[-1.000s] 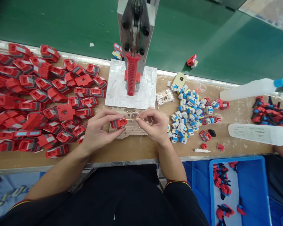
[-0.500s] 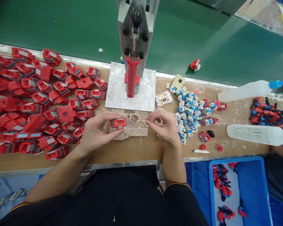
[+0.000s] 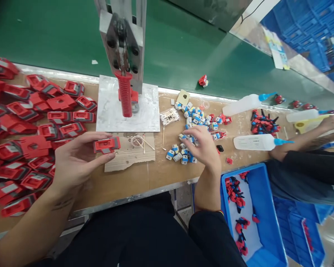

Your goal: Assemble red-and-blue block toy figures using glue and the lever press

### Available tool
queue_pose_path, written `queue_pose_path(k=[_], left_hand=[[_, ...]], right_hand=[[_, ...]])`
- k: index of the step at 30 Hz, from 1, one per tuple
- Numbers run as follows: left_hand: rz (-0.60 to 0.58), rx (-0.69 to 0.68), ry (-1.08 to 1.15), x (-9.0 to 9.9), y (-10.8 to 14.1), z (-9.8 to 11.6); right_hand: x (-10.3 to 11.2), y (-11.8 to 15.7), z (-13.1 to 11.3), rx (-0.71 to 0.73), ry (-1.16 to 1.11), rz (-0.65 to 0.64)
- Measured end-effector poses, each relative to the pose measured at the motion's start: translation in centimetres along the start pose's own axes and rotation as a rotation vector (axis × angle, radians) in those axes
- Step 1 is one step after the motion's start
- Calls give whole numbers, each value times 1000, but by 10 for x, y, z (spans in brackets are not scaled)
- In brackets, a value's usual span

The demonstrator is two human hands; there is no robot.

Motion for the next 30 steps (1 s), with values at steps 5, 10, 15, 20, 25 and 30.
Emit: queue_pose_path(k=[5,10,15,20,25,30], left_hand=[[7,51,74,-3,1,1],[2,102,65,-9,4,1],[-3,85,118,-12,6,-1],[-8,139,144,-11,7,-2],[16,168,213,-13,5,1],[58,247,312,-18,7,2]], right_hand=[[-18,19,-8,54,350,-477],[-27,11,2,85,413,-585],[-29,-9,9,106,330,-696],[-27,-11,12,75,253,-640],[-29,0,2,90,-302,-22],[-67,6,-44,127,-921,355]])
Point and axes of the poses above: each hand's wrist, its own y-axis away from the middle knuckle, its own x-axis out of the back of the hand, z = x × y, the point moved 1 cm from there along -y, towards the middle knuckle, and after that the axes turned 6 degrees about -x, right-handed, at the moved point
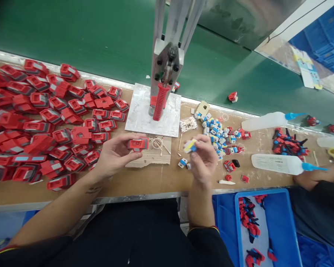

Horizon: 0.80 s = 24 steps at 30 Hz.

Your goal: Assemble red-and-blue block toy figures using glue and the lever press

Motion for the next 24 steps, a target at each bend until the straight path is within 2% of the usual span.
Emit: queue_pose_path(k=[3,6,15,24], left_hand=[[37,10,22,-1,1,-2],[54,28,-9,-1,3,-3],[38,69,-86,-9,8,5],[-22,0,-97,-6,12,9]], right_hand=[[-34,6,6,-34,-128,-26],[-50,8,11,-23,-177,-60],[-69,23,2,45,3,-40],[-74,29,2,10,16,-2]])
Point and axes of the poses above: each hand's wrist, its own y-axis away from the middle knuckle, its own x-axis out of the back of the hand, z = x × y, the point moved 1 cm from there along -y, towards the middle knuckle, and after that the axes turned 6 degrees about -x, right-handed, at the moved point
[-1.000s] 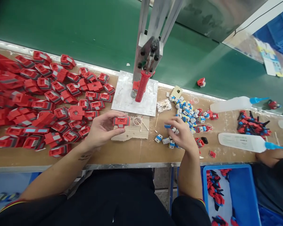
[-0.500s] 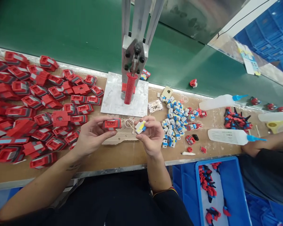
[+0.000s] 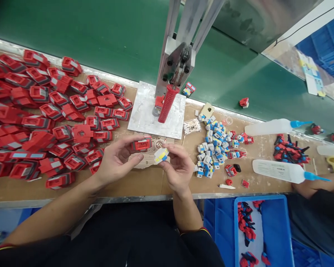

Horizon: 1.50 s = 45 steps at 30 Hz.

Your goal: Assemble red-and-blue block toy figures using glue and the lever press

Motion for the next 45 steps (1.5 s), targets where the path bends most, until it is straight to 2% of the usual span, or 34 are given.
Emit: queue_pose_path(k=[3,7,12,15,19,23,28,31,34,36,41,45], left_hand=[[-18,-65,-26,-2,3,0],[-48,-130,-28,-3,5,-2],[-80,-234,-121,-1,5,-5],[-72,-314,-205,-1,4,-5],[-4,-461,-367,-3,3,-2],[-4,-494,-401,0,1,2],[-84,-486,-324,9,0,7],[-186,-457,-212,8,5,9],[-266,-405,-120,4,12,9],[-250,-385,-86,1,14,10],[-105,-441,-45,-4,10,11],[-56,-478,-112,-5,10,6]], right_hand=[[-6,5,-4,-10,116,22],[-15,8,-8,73,346,56],[-19,0,-13,158,488,1],[-19,-2,-16,173,520,-21],[-18,0,-17,134,485,-39],[-15,2,-14,126,374,-51],[-2,1,-12,180,277,-190],[10,-1,-11,120,243,-238],[15,-2,-14,39,206,-428],[14,-1,-16,26,145,-494],[4,3,-17,34,60,-327],[-2,6,-16,43,78,-248]])
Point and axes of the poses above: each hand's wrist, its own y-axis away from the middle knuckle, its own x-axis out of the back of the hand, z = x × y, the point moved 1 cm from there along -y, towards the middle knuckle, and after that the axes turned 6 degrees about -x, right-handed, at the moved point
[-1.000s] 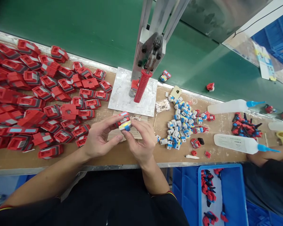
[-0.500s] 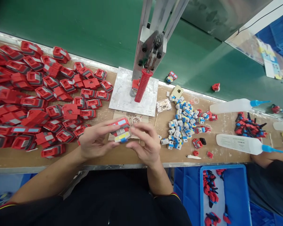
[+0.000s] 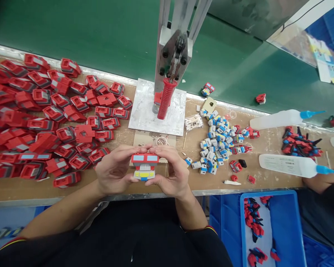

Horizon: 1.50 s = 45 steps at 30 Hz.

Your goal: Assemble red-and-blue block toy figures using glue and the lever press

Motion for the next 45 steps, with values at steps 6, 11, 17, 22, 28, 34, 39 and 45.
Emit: queue_pose_path(k=[6,11,17,22,28,34,39,45], left_hand=[[38,-67,-106,-3,1,5],[30,-103,-180,-2,-3,9],[-22,-112,-140,3,-6,5],[-18,-68,-10,5,-15,8],[-139,-147,-74,9,-26,20],[-212,-164,-165,11,-24,30],[-235,-144,-240,8,-22,28],[-232,-23,-308,37,-28,23]], right_hand=[[-1,3,-8,-71,-44,7],[-2,3,-7,-94,-45,8],[-6,5,8,-55,-187,29],[6,8,4,-11,-100,-47],[14,3,-21,72,261,-204],[4,9,-29,22,293,-158],[-3,16,-19,-7,264,-134],[17,12,-14,-41,219,-202]])
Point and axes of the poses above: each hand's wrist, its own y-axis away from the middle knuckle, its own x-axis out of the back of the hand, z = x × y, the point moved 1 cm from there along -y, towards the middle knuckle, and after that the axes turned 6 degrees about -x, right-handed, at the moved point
